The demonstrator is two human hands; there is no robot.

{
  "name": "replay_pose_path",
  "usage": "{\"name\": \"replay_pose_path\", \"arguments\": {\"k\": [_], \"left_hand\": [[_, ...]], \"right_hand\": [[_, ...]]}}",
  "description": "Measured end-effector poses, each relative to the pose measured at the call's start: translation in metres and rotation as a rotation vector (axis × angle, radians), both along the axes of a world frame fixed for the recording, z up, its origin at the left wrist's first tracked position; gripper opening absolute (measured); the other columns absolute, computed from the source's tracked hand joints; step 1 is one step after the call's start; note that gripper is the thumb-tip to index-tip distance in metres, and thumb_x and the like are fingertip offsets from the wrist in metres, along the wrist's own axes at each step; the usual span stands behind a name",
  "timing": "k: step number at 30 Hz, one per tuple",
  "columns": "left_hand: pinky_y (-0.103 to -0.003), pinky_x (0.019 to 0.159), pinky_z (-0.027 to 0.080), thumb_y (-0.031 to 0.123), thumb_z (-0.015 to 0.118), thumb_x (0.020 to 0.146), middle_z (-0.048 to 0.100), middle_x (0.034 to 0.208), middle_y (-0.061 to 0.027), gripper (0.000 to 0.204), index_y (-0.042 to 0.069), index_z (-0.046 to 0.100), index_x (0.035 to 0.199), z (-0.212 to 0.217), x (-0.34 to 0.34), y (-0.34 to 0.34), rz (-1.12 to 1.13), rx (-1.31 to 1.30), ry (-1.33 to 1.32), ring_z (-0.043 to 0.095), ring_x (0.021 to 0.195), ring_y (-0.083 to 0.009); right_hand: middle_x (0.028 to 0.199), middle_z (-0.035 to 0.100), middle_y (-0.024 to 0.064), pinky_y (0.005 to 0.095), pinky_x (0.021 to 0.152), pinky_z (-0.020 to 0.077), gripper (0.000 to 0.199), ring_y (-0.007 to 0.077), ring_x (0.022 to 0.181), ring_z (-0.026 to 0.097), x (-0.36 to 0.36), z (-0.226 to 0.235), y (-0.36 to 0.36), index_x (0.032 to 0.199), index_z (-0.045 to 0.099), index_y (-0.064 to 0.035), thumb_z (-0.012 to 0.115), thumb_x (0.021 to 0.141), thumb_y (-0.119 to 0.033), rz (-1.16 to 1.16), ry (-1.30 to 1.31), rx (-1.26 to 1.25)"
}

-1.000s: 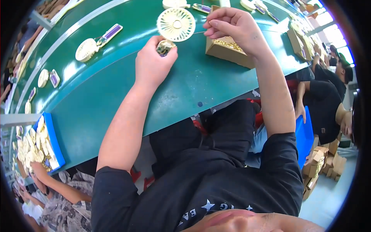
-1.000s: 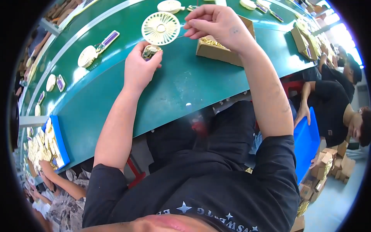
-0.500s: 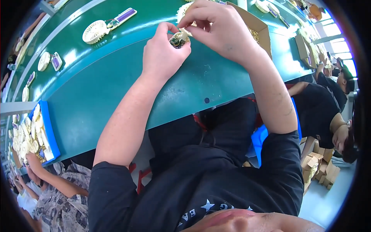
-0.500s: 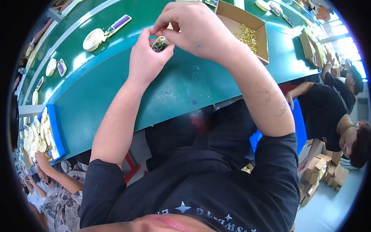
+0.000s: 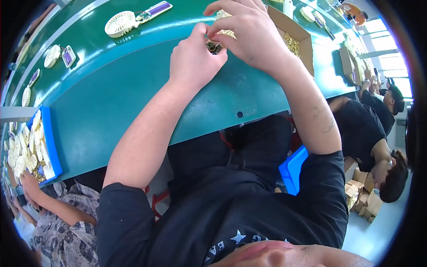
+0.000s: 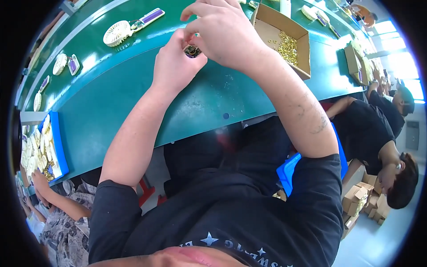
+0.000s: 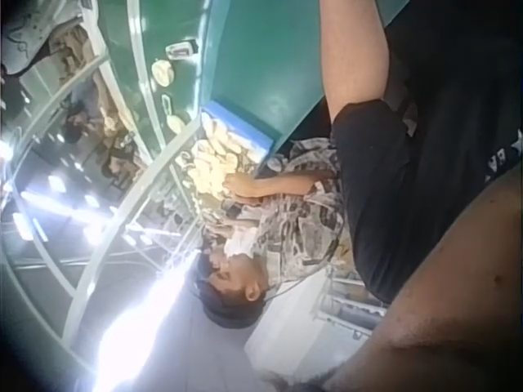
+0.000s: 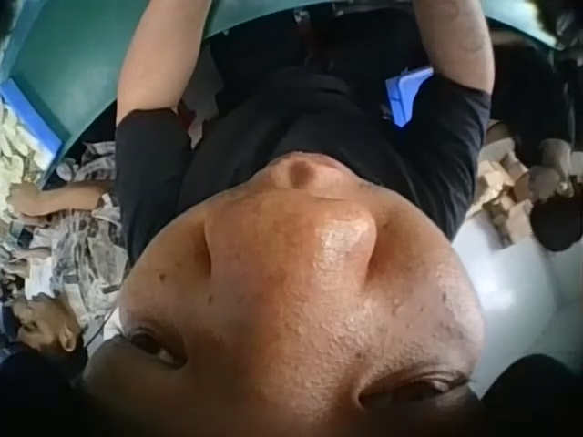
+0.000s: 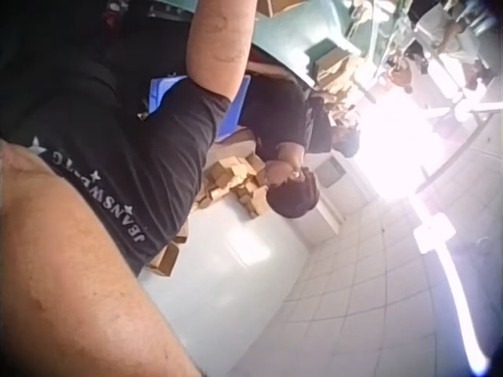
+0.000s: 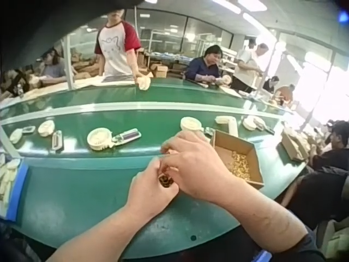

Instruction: The person assembles portable fans by connecting internal wiring and circuit boards into the handle bases, snapping the outer plastic casing covers onto the handles by hand, and placing the assembled fans along the assembly line table.

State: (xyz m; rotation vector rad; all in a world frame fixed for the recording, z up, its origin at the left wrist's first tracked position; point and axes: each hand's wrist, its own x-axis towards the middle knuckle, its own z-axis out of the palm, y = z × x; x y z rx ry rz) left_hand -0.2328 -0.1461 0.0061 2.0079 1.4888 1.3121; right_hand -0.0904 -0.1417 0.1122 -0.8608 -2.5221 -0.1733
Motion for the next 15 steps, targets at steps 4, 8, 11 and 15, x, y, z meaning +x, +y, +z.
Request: {"name": "replay_pose_path", "arguments": {"k": [4,8,11,15], "left_hand": [[-0.042,0.073,0.058,0.025,0.073,0.083,0.073,0.086,-0.0127,0.034,0.008,0.057,0.107,0.008,0.0,-0.005,0.012,-0.075,0.034,0.073,0.081,-0.0317],[-0.041,0.074,0.058,0.026,0.073,0.083,0.074,0.088,-0.0124,0.033,0.008,0.058,0.106,0.008,-0.001,-0.007,0.02,-0.1,0.022,0.073,0.082,-0.0307],[-0.041,0.074,0.058,0.027,0.072,0.084,0.074,0.089,-0.0129,0.032,0.009,0.059,0.106,0.006,-0.002,-0.008,0.038,-0.091,0.03,0.073,0.083,-0.0309],[-0.042,0.074,0.058,0.027,0.071,0.084,0.074,0.09,-0.0138,0.032,0.009,0.06,0.107,0.004,-0.002,-0.009,0.046,-0.118,0.026,0.073,0.083,-0.0315]], "right_hand": [[0.123,0.064,0.0091,0.0537,0.113,0.0282,0.01,0.0368,0.133,0.044,0.0,-0.007,0.007,0.082,0.076,-0.0105,0.068,0.077,-0.014,-0.031,-0.018,0.017],[0.128,0.062,0.0103,0.0577,0.114,0.0247,0.01,0.0405,0.137,0.04,-0.003,-0.009,0.005,0.082,0.076,-0.0109,0.068,0.078,-0.015,-0.111,-0.073,-0.006],[0.129,0.062,0.0109,0.0591,0.115,0.0227,0.01,0.0415,0.138,0.038,-0.004,-0.013,0.004,0.081,0.077,-0.0115,0.069,0.079,-0.016,-0.125,-0.034,-0.015],[0.132,0.06,0.0118,0.0588,0.116,0.0213,0.01,0.0421,0.139,0.036,-0.003,-0.018,0.006,0.081,0.077,-0.0116,0.069,0.079,-0.017,-0.136,-0.039,-0.019]]}}
